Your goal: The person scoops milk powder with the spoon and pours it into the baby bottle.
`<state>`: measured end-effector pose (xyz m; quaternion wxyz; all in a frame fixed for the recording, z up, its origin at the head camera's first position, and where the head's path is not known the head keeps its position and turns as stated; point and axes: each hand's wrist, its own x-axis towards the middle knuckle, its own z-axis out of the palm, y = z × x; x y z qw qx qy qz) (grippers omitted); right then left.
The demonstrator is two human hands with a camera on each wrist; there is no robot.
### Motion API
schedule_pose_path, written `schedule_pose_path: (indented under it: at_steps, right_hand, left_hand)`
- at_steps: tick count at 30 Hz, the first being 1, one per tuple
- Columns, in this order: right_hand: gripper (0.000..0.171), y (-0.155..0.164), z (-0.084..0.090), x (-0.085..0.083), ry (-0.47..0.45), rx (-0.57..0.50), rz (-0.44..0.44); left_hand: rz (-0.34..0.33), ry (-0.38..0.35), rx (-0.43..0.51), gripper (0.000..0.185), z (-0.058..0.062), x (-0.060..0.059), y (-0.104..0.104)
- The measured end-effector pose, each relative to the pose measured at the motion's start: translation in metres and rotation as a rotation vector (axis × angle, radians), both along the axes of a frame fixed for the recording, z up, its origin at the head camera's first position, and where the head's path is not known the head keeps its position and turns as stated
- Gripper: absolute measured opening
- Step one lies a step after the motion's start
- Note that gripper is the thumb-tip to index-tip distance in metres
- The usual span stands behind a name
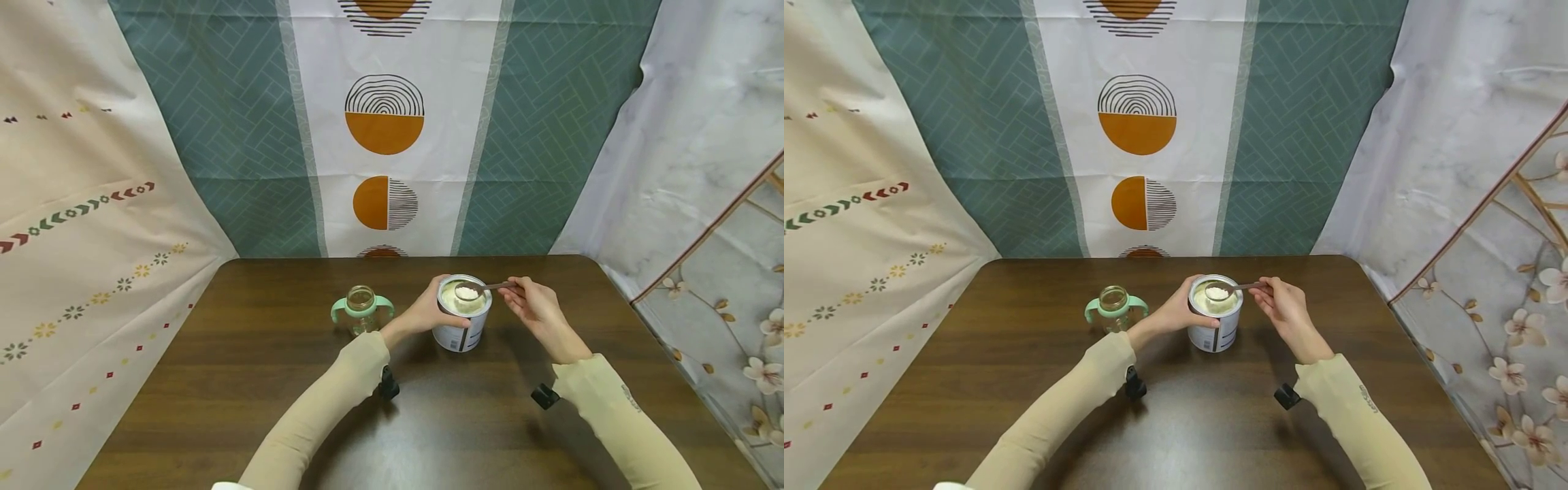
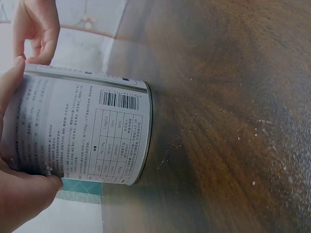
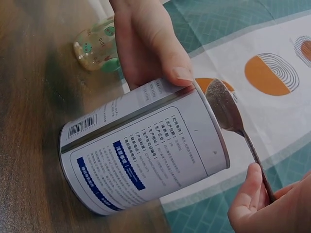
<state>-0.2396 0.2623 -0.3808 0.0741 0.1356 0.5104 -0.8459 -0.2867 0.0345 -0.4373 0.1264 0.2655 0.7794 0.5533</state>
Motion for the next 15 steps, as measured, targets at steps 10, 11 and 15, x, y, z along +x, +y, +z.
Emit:
schedule_pose_path:
  at_steps: [10, 11, 15]
  right_hand:
    - [0.036, -0.0057, 0.0038, 0.0003, 0.007, -0.002, 0.0]
    - [0.036, -0.006, 0.004, 0.0003, 0.006, -0.004, 0.0]
    - [0.035, -0.0073, 0.0056, -0.0002, 0.01, 0.005, 0.003]
  left_hand:
    - [-0.001, 0.009, -0.02, 0.102, -0.0014, 0.0012, -0.0039]
    - [0.0, 0.01, -0.021, 0.102, -0.0018, 0.0012, -0.0042]
    - [0.0, 0.01, -0.013, 0.1, -0.002, 0.0006, -0.005]
